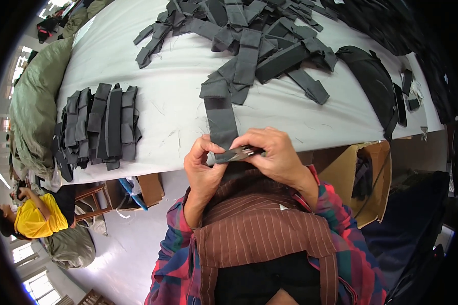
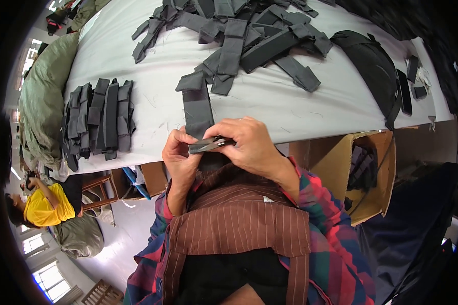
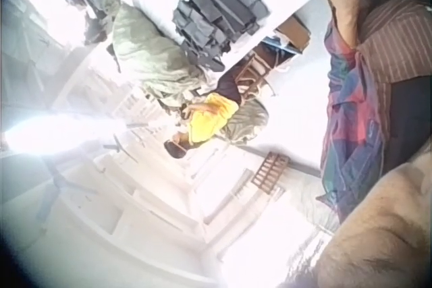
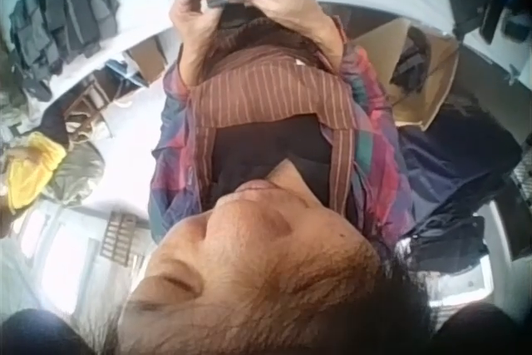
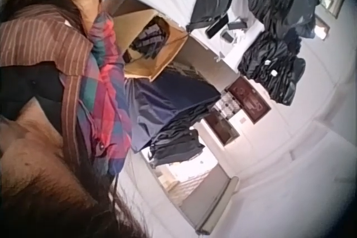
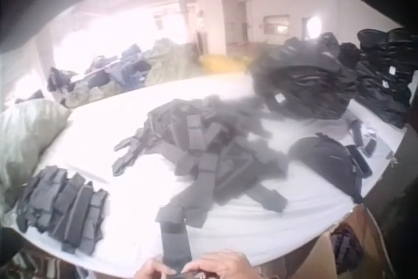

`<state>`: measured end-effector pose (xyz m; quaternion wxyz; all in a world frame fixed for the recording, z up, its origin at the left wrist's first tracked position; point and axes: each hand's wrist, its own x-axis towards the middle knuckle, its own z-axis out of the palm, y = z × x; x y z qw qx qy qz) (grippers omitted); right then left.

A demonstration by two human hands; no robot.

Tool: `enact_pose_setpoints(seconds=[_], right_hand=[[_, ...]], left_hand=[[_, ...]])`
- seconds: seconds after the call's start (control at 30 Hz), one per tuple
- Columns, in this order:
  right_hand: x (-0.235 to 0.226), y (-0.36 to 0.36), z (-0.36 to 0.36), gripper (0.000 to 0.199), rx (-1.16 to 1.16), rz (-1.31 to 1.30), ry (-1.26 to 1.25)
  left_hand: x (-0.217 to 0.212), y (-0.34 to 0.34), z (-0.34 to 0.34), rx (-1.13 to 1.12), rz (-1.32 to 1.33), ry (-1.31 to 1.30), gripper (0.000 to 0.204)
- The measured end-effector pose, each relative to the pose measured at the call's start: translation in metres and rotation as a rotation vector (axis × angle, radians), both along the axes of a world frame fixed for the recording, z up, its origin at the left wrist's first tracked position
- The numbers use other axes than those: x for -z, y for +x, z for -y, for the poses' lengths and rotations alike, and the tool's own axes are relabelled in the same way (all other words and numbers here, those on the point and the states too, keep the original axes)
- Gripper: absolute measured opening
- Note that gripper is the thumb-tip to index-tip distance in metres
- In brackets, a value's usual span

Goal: Trimming excess threads and small bits from black fabric pieces using small scissors at a workstation.

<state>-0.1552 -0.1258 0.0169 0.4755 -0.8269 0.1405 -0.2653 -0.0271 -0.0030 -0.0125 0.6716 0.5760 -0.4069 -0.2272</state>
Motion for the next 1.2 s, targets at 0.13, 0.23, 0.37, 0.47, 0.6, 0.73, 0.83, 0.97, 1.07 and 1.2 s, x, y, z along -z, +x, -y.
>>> enact_pose_setpoints(seconds=[0.13, 0.23, 0.37, 0.47, 0.6, 0.73, 0.83, 0.97, 1.07, 1.2], right_hand=[[0.003, 0.005, -0.006, 0.018, 0.013, -0.034, -0.085], [0.004, 0.008, -0.010, 0.018, 0.041, -0.057, -0.192], [0.005, 0.008, -0.012, 0.016, 0.060, -0.020, -0.253], [0.009, 0.001, -0.008, 0.013, 0.019, -0.011, -0.163], [-0.001, -0.011, -0.002, 0.014, 0.008, 0.004, 0.409], [-0.008, -0.011, 0.006, 0.023, 0.068, -0.073, -0.015], [-0.002, -0.014, 0.009, 0.024, 0.025, -0.088, -0.113], [0.000, -0.013, 0.009, 0.021, 0.032, -0.110, -0.174], [0.001, -0.012, 0.006, 0.018, 0.050, -0.095, -0.195], [0.001, -0.011, 0.004, 0.015, 0.060, -0.098, -0.206]], left_hand=[[0.007, 0.000, -0.001, -0.020, -0.094, 0.001, 0.023], [0.007, -0.004, 0.001, -0.008, -0.245, -0.024, 0.023], [0.003, -0.003, -0.001, -0.011, -0.191, -0.003, 0.022], [-0.001, -0.003, 0.002, -0.015, -0.150, -0.001, 0.022], [0.000, 0.002, 0.002, -0.040, -0.176, 0.015, 0.022], [0.005, 0.005, 0.001, -0.045, -0.193, 0.003, 0.022], [0.004, 0.005, 0.001, -0.045, -0.183, 0.008, 0.021], [0.003, 0.004, 0.001, -0.042, -0.175, 0.008, 0.021], [0.003, 0.003, 0.001, -0.043, -0.179, 0.013, 0.021], [0.002, 0.002, 0.001, -0.043, -0.203, 0.002, 0.021]])
